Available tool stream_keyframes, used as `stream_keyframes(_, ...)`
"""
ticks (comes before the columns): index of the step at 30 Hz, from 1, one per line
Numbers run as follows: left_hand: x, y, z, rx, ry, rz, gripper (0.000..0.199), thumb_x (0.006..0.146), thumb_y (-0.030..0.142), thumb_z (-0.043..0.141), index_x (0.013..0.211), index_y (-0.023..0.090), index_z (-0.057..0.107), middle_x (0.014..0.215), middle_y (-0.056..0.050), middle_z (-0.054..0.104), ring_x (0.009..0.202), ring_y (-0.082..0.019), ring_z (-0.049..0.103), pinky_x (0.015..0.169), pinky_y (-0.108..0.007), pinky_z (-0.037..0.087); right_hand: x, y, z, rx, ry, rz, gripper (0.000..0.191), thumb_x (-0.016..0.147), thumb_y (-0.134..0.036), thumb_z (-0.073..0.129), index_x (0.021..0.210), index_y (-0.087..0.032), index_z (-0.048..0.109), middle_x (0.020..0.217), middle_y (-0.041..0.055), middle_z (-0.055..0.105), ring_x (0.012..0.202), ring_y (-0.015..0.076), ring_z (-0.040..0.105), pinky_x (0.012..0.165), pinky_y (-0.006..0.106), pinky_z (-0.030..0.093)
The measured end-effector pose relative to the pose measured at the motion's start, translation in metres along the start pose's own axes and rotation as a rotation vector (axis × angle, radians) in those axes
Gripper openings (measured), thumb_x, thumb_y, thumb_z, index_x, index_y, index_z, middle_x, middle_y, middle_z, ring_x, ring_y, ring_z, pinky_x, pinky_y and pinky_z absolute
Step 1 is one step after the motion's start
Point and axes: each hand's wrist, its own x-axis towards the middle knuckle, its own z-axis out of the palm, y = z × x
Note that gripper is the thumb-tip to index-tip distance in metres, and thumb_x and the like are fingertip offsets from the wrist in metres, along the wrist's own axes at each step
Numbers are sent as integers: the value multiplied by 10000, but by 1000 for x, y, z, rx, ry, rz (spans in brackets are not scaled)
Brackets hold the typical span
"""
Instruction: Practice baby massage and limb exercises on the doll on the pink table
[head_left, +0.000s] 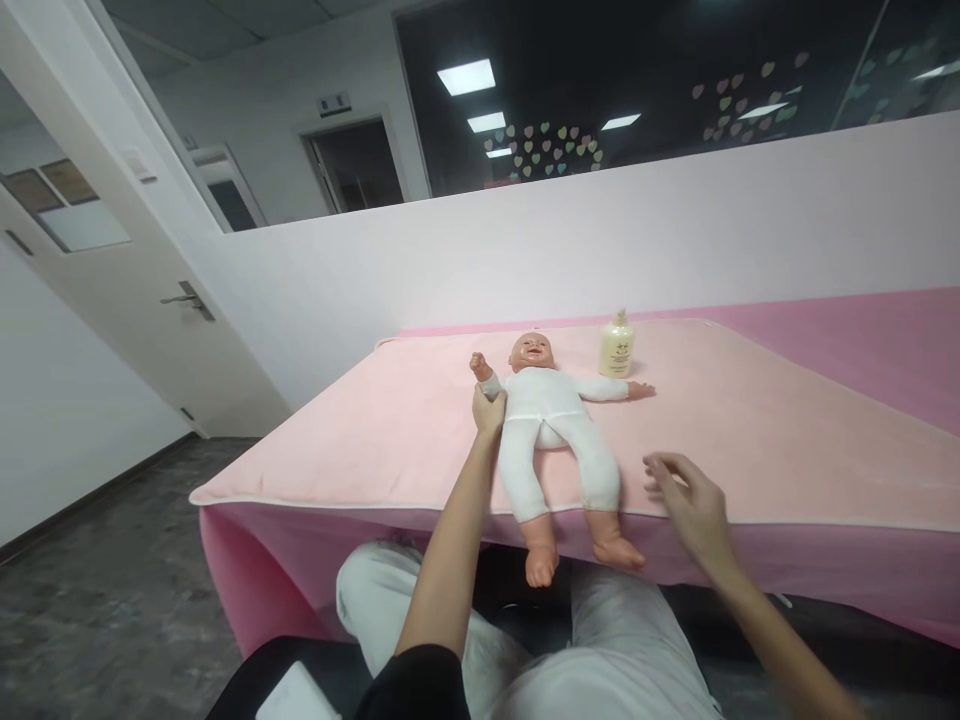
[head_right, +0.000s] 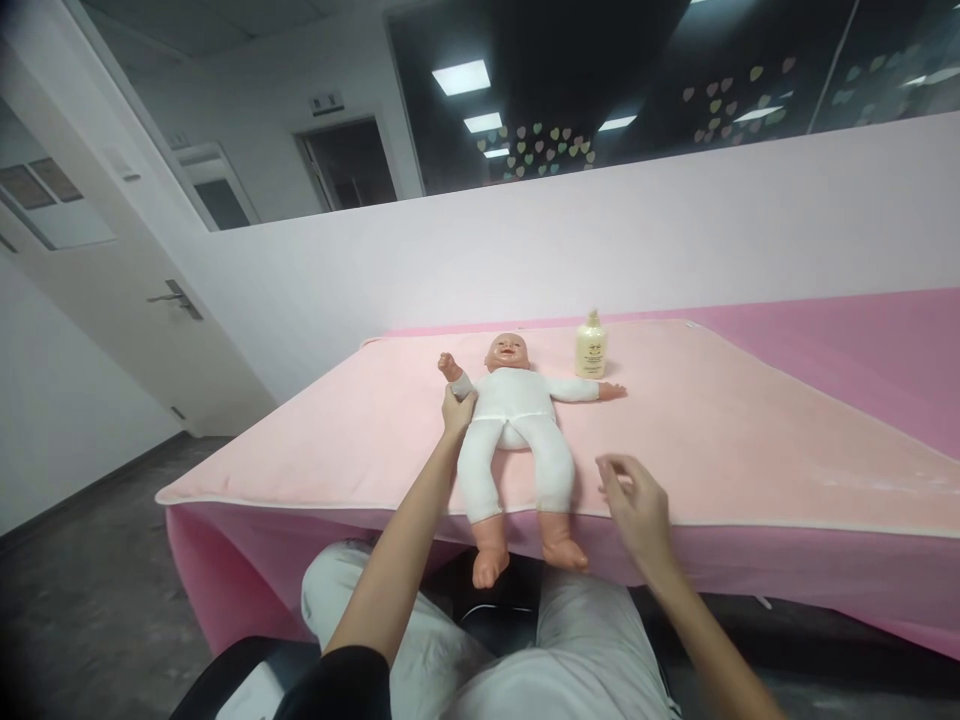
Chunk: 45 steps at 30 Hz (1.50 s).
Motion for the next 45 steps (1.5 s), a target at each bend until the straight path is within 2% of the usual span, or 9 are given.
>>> stream_keyframes(7, 7, -12, 0, -84, 15, -74, 463, 719, 291, 644, 1150, 190, 509, 1113, -104, 665, 992, -213, 639, 858, -321, 487, 111, 5, 61, 696, -346, 772, 108, 830, -61, 481, 863, -121, 563, 852, 111, 668, 794, 160, 679, 699, 250, 588)
stream_keyframes(14, 11, -19, 2, -56, 49, -60, 426, 702, 279, 684, 1096, 194, 548, 1070, -96, 687, 970, -225, 652, 871, -343, 500, 162, 20, 116, 724, -209, 851, 189, 861, -81, 396, 939, -101, 566, 724, 75, 657, 633, 147, 645, 605, 233, 573)
stream_keyframes(19, 11, -19, 0, -77, 36, -74, 460, 699, 261, 690, 1126, 174, 543, 1097, -107, 679, 987, -234, 653, 876, -349, 508, 176, 32, 134, 856, -52, 808, 152, 854, -143, 418, 906, -149, 560, 672, 21, 625, 637, 144, 619, 669, 257, 583)
stream_keyframes(27, 22, -21, 1, -346, 69, -138, 333, 722, 233, 679, 1020, 150, 557, 1064, -101, 677, 947, -187, 663, 845, -318, 534, 193, 45, 103, 1048, 56, 780, 111, 855, -222, 468, 939, -198, 536, 884, 13, 639, 799, 119, 636, 744, 258, 576)
stream_keyframes(30, 35, -26, -8, -592, -18, -192, 328, 777, 275, 640, 1053, 147, 516, 1056, -131, 668, 905, -197, 677, 812, -376, 557, 200, 49, 85, 1041, 94, 671, 136, 841, -155, 472, 928, -211, 560, 911, -8, 644, 813, 91, 626, 761, 215, 559)
stream_keyframes(33, 47, -31, -26, -702, -92, -164, 384, 786, 290, 648, 1105, 175, 469, 1065, -119, 649, 913, -195, 673, 827, -397, 557, 207, 57, 65, 984, 3, 589, 173, 820, -99, 493, 925, -205, 580, 918, 3, 651, 832, 103, 630, 760, 223, 564)
stream_keyframes(36, 57, -34, -43, -712, 4, -170, 373, 787, 245, 651, 1085, 237, 426, 1011, -39, 624, 878, -142, 653, 829, -344, 548, 214, 68, 44, 899, -103, 551, 164, 810, -89, 518, 904, -206, 584, 908, 27, 658, 833, 135, 638, 738, 268, 586)
stream_keyframes(39, 62, -39, -50, -689, 92, -144, 296, 796, 198, 625, 982, 258, 403, 875, 39, 570, 782, -75, 611, 770, -250, 530, 219, 75, 29, 832, -63, 545, 143, 784, -68, 547, 785, -211, 538, 801, 14, 635, 763, 134, 629, 717, 258, 591)
stream_keyframes(45, 67, -47, -47, -651, 130, -90, 301, 795, 201, 629, 991, 267, 409, 889, 36, 541, 736, -58, 581, 703, -197, 498, 218, 71, 28, 830, -6, 477, 147, 804, -97, 552, 718, -193, 481, 790, 33, 610, 758, 131, 631, 716, 230, 575)
